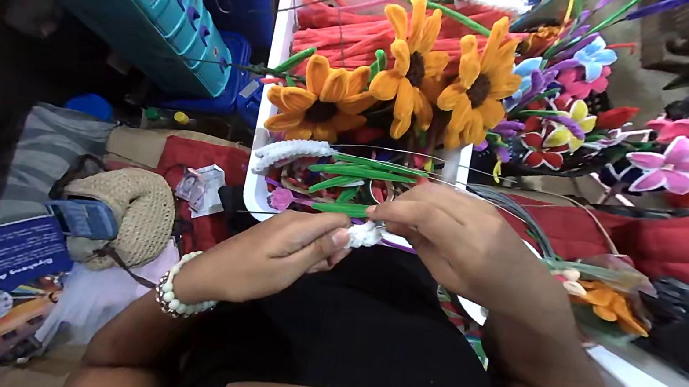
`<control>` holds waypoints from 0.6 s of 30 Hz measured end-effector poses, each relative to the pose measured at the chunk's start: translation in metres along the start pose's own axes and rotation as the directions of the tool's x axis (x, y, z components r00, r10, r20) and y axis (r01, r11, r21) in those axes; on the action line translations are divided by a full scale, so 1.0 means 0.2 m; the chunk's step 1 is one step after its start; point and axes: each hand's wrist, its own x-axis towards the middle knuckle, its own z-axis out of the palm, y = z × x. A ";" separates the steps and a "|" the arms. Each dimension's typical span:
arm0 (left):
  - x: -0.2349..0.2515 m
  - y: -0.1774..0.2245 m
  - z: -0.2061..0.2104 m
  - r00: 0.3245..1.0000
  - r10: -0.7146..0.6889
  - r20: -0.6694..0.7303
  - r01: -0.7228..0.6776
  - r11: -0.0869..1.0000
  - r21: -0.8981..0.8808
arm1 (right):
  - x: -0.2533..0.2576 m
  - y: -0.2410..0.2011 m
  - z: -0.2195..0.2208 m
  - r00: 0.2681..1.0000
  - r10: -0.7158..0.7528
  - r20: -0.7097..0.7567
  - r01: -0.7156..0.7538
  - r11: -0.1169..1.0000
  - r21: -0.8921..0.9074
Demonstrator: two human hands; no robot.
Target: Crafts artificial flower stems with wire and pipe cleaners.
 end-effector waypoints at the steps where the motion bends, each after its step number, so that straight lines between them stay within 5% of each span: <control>1: 0.00 0.00 0.00 1.000 -0.006 0.002 0.006 1.000 0.011 | 0.00 0.00 -0.01 1.000 0.004 0.002 -0.004 1.000 0.003; 18: 0.01 -0.03 0.02 0.999 0.018 -0.040 -0.019 0.999 -0.036 | -0.04 -0.03 -0.01 0.978 -0.116 -0.174 0.075 0.971 -0.228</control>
